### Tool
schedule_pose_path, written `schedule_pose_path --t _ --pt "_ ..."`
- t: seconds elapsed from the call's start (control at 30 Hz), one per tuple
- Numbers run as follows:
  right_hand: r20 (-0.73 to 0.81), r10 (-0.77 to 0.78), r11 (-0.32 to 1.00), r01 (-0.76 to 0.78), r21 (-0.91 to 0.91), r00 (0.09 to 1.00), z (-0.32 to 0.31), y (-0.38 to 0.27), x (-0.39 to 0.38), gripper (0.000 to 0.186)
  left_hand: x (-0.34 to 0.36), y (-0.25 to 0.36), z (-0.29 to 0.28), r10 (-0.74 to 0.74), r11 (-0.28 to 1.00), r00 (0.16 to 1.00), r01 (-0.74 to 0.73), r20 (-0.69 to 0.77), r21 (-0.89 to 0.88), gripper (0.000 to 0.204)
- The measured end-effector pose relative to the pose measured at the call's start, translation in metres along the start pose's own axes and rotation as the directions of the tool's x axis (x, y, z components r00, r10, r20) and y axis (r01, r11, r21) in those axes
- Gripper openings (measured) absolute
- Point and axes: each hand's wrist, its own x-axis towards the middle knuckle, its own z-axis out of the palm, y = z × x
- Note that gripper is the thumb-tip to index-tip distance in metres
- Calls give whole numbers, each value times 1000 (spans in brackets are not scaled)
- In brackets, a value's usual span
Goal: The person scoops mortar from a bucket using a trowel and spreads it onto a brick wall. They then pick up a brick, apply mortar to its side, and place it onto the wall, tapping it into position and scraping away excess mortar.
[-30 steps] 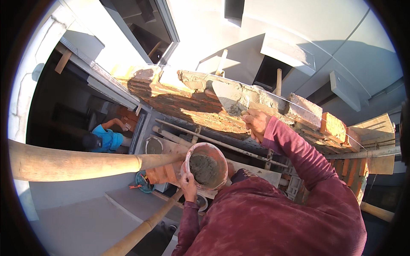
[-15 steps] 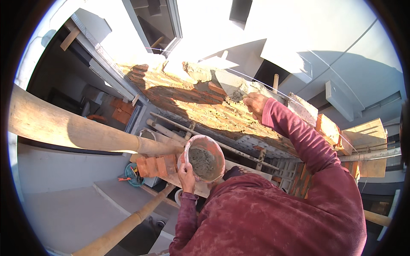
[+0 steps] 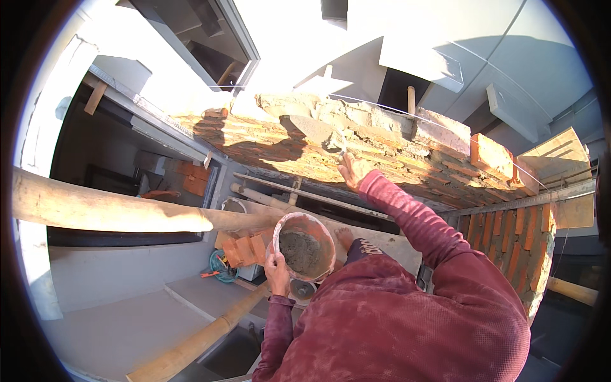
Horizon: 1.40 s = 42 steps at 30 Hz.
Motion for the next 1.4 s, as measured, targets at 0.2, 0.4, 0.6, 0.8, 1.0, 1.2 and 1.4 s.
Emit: schedule_pose_path --t 0.2,0.4,0.6,0.8,1.0,1.2,1.4 --pt "-18 71 982 -74 -177 997 60 85 -1 33 -4 35 -9 90 984 996 -88 -7 152 36" --pt "3 167 985 -167 -37 986 -11 88 -93 29 12 35 -16 228 967 973 -230 27 113 37" --pt "337 -208 966 247 -77 918 -61 -14 -143 25 7 126 -10 140 989 971 -147 192 24 36" --pt "333 -189 785 345 -514 924 6 -88 -111 33 6 202 -7 269 940 881 -329 390 94 36" --pt "583 -174 858 413 -306 794 -19 -99 -133 35 37 207 -19 394 844 818 -502 419 186 27" --pt "486 -17 842 274 -464 874 -50 -97 -117 24 22 241 4 546 428 542 -836 638 344 17" --pt "681 -5 998 41 -37 732 -41 -53 -110 19 16 262 49 678 254 199 -967 707 28 16"
